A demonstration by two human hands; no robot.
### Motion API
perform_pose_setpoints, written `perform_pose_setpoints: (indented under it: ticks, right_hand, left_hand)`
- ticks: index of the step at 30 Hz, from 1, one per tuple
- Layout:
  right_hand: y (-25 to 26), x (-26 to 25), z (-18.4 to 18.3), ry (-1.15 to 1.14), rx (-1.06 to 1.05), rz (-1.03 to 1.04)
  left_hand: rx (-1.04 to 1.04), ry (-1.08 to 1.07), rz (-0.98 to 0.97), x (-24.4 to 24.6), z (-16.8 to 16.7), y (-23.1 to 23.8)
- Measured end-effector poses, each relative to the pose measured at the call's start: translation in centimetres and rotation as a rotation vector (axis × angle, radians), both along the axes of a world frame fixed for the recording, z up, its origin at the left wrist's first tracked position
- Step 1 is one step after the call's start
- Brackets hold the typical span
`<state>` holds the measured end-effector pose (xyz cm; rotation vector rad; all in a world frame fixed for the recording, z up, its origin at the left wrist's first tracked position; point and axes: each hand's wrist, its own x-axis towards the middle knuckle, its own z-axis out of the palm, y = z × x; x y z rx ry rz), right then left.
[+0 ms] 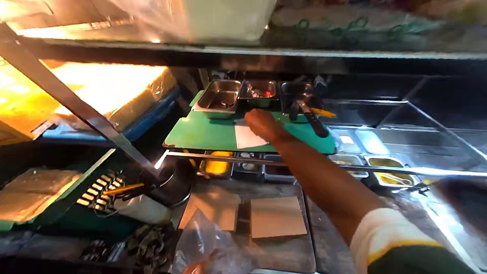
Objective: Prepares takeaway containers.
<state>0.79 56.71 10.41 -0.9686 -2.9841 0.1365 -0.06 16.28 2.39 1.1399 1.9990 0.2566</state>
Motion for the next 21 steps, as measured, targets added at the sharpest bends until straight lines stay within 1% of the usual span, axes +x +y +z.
perform_pose_setpoints:
  ticks: [1, 3, 4, 6, 7, 8, 9, 10, 11, 12, 13, 14, 15, 16, 19, 21]
  right_hand:
    - [0.4, -0.1, -0.1, -0.013, 0.023, 0.039]
    - [0.8, -0.1, 0.0, -0.005, 0.104, 0.089]
    - [0.4, 0.2, 0.5, 0.013, 0.131, 0.083]
    - [-2.4, 2.2, 2.9, 0.074, 0.13, -0.006]
    - [-4.5, 4.3, 3.8, 0.17, 0.117, -0.037]
    - [-6.6, 7.2, 3.6, 0.354, 0.093, -0.014]
    - [-8.8, 10.2, 2.2, 0.579, -0.003, 0.037]
    - [-11.0, 12.8, -0.6, 0.775, -0.175, 0.085]
    - [-13.0, 14.6, -4.6, 0.904, -0.416, 0.075]
    - [-14.7, 15.9, -9.5, 0.95, -0.628, 0.008]
    - [-16.1, 16.8, -14.2, 0.939, -0.768, -0.073]
    - [-16.9, 17.4, -17.9, 0.909, -0.835, -0.135]
    - [-17.2, 17.7, -20.5, 0.872, -0.844, -0.17]
    - [-17.3, 17.9, -22.1, 0.841, -0.826, -0.174]
    - [-17.7, 17.6, -24.1, 0.814, -0.779, -0.137]
    - [-17.9, 17.2, -24.7, 0.837, -0.799, -0.172]
  left_hand:
    - [-0.063, 0.034, -0.045, 1.0, -1.3, 1.0]
    - [-0.081, 0.04, -0.083, 2.9, -4.0, 3.4]
    - [-0.098, 0.048, -0.084, 3.8, -5.1, 4.9]
    - [-0.186, 0.083, -0.077, 4.9, -7.7, 8.0]
    - [-0.211, 0.082, -0.058, 5.3, -9.2, 8.8]
    - [-0.207, 0.068, -0.047, 5.8, -10.4, 9.0]
    - [-0.164, 0.057, -0.027, 6.6, -11.3, 8.9]
    - [-0.103, 0.057, -0.009, 7.5, -11.9, 8.6]
    - [-0.06, 0.054, -0.009, 8.3, -12.0, 8.2]
    - [-0.036, 0.037, -0.019, 9.1, -11.6, 7.6]
    - [-0.044, -0.004, -0.025, 9.7, -11.1, 6.9]
    - [-0.046, -0.044, -0.01, 10.2, -10.9, 6.4]
    - [-0.015, -0.041, 0.03, 10.3, -11.4, 5.9]
    - [0.04, -0.015, 0.077, 10.3, -12.1, 5.5]
    - [0.317, 0.04, 0.204, 9.4, -14.9, 4.5]
    - [0.458, -0.003, 0.207, 8.9, -16.7, 4.4]
